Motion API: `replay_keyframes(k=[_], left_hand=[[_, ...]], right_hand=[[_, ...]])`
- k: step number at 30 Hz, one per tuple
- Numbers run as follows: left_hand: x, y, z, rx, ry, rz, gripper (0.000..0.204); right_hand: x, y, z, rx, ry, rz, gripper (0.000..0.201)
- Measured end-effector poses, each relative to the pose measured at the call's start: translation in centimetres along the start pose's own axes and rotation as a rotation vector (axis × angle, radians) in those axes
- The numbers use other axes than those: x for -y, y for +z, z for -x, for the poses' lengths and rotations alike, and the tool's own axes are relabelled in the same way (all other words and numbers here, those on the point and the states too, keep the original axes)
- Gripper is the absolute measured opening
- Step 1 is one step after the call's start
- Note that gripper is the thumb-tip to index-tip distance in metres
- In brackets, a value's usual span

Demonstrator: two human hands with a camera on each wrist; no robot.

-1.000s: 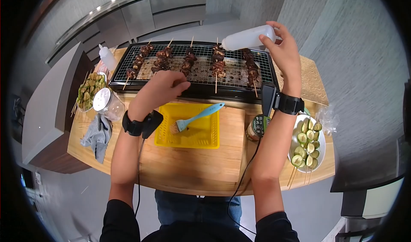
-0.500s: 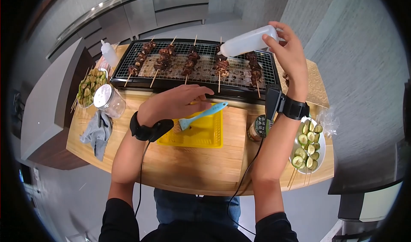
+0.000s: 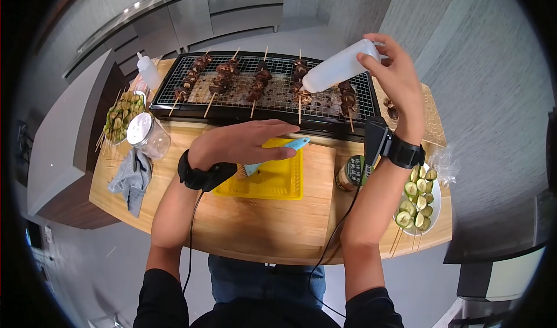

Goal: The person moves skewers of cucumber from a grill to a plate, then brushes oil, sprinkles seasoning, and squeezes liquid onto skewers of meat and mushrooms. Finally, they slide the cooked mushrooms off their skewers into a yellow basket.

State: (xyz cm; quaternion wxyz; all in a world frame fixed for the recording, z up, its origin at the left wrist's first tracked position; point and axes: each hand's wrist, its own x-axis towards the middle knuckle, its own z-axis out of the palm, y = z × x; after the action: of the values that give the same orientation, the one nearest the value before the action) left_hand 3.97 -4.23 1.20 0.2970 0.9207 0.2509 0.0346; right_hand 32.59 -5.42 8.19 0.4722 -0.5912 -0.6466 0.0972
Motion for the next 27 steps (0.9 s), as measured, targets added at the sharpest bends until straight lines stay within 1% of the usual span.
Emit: replay_keyframes(k=[5, 7, 8, 9, 13, 17, 19, 21, 22, 24, 25, 26, 27], left_hand=[[0.1, -0.1, 0.1, 0.025, -0.029, -0.005, 0.062], [0.4, 0.0, 0.2, -0.05, 0.007, -0.036, 0.055], [0.3, -0.3, 0.3, -0.049, 0.007, -0.035, 0.055], [0.1, -0.8, 0.4, -0.062, -0.002, -0.001, 0.05], [0.5, -1.5, 1.1, -0.114, -0.027, 0.037, 0.037], [1.4, -2.2, 1.5, -0.12, 0.027, 0.061, 0.037], [1.3, -2.8, 2.3, -0.173, -0.053, 0.142, 0.034], [1.3, -3.6, 3.0, -0.187, -0.026, 0.142, 0.033], [1.4, -3.9, 3.3, -0.203, -0.009, 0.149, 0.032], [1.9, -4.1, 3.9, -0.234, 0.017, 0.172, 0.033], [2.1, -4.1, 4.1, -0.259, 0.038, 0.198, 0.033], [2.1, -4.1, 4.3, -0.248, 0.047, 0.205, 0.033], [1.9, -4.2, 4.4, -0.243, 0.002, 0.182, 0.034]], right_hand=[[1.2, -0.4, 0.4, 0.009, -0.013, -0.08, 0.046], [1.2, -0.4, 0.4, 0.021, -0.016, -0.097, 0.046], [0.9, -0.4, 0.4, 0.049, 0.002, -0.078, 0.047], [0.8, -0.5, 0.3, 0.077, 0.02, -0.06, 0.047], [1.0, -1.0, 0.6, 0.072, 0.015, -0.065, 0.048], [0.8, -1.5, 0.9, 0.009, 0.024, -0.108, 0.047], [0.3, -2.0, 0.8, -0.029, 0.025, -0.13, 0.048], [0.0, -2.5, 0.7, -0.134, 0.164, -0.283, 0.048], [0.0, -2.6, 0.7, -0.142, 0.162, -0.277, 0.048], [-0.3, -2.1, 0.8, -0.263, 0.275, -0.397, 0.048], [-1.2, -1.6, 0.7, -0.271, 0.277, -0.394, 0.048], [-2.7, -1.0, 0.9, -0.256, 0.273, -0.485, 0.051], [-3.0, -1.0, 1.3, -0.242, 0.265, -0.57, 0.054]])
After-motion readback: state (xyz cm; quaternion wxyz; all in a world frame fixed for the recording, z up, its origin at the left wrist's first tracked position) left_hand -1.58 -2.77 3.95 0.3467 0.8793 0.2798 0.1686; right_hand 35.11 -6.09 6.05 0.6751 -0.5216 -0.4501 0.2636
